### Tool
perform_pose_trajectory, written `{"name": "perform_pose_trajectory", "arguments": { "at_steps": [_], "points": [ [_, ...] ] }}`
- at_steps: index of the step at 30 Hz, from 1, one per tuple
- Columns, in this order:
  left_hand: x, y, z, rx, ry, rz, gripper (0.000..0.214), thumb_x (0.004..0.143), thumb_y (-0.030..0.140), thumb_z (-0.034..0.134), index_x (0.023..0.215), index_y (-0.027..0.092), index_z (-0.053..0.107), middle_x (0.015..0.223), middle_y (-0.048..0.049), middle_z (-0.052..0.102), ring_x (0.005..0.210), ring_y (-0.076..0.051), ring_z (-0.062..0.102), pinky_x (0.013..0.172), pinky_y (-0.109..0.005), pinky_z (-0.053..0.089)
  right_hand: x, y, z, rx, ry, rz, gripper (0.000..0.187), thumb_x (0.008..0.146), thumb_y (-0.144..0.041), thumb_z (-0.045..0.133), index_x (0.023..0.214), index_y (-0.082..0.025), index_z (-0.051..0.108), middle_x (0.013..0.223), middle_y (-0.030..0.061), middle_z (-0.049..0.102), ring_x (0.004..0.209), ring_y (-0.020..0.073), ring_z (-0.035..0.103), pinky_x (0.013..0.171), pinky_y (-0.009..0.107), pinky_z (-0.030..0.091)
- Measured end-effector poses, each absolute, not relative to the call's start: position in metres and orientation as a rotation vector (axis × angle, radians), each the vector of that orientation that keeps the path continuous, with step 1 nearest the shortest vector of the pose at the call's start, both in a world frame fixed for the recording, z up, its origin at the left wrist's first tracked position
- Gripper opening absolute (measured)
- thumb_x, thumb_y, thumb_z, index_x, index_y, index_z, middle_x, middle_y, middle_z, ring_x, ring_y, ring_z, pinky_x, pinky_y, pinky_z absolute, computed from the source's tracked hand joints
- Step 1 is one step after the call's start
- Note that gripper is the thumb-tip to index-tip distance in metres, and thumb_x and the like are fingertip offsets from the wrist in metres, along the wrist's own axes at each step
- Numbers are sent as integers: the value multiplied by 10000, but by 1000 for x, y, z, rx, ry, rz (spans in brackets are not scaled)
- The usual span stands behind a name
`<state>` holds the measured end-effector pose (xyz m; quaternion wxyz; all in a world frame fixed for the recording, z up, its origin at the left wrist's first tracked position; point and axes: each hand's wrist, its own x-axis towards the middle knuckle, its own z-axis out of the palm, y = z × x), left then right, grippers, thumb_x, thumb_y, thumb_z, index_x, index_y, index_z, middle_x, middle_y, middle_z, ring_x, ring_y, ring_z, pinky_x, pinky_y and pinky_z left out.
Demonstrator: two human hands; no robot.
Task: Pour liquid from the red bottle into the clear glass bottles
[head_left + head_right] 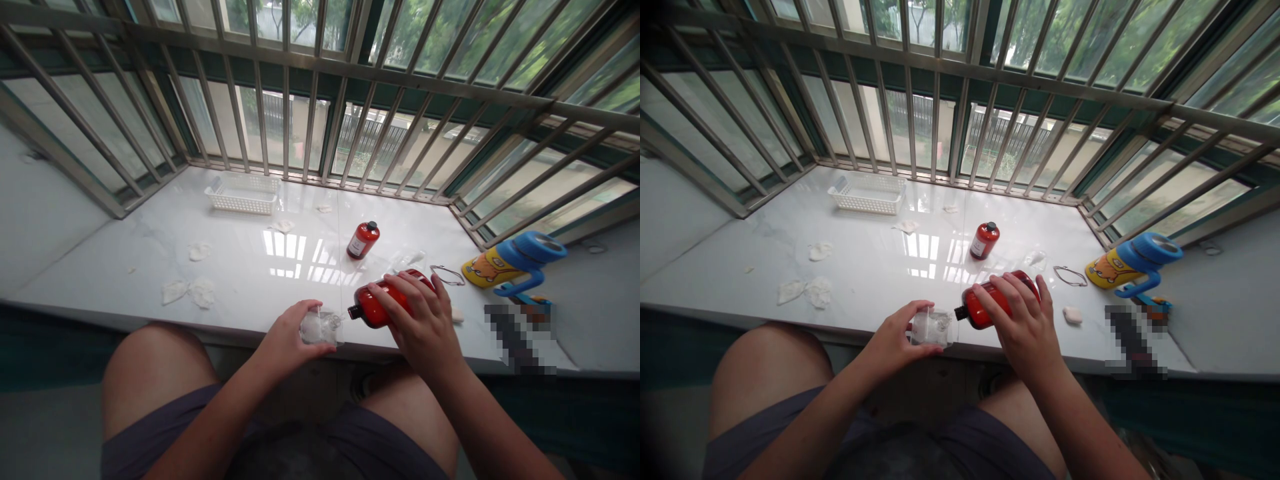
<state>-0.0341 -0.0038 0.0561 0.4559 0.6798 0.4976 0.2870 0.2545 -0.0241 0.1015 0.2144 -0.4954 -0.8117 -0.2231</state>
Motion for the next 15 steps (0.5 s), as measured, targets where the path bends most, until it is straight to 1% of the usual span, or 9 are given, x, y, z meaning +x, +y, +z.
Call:
{"name": "perform_pose_trajectory", "arguments": {
  "at_steps": [5, 10, 15],
  "points": [
    [-34, -4, 56, 1674, 1232, 713, 726, 669, 412, 974, 1318, 273, 679, 1354, -85, 725, 1253, -338, 695, 1065, -472, 595, 254, -24, 101, -1376, -2254, -619, 579, 990, -130, 687, 1515, -358, 591, 1501, 78, 648, 1460, 313, 553, 1340, 637, 216],
    [-33, -4, 56, 1665, 1230, 717, 725, 670, 415, 974, 1317, 271, 680, 1364, -92, 723, 1255, -340, 692, 1091, -485, 579, 254, -24, 101, -1367, -2252, -630, 599, 986, -122, 680, 1524, -364, 580, 1501, 71, 648, 1458, 310, 554, 1344, 634, 209],
    [-33, -4, 56, 1671, 1233, 710, 725, 673, 413, 974, 1320, 280, 674, 1367, -85, 720, 1268, -341, 685, 1064, -467, 593, 253, -24, 101, -1356, -2255, -644, 598, 987, -109, 670, 1520, -364, 575, 1489, 74, 655, 1457, 304, 556, 1341, 635, 211]
  ]
}}
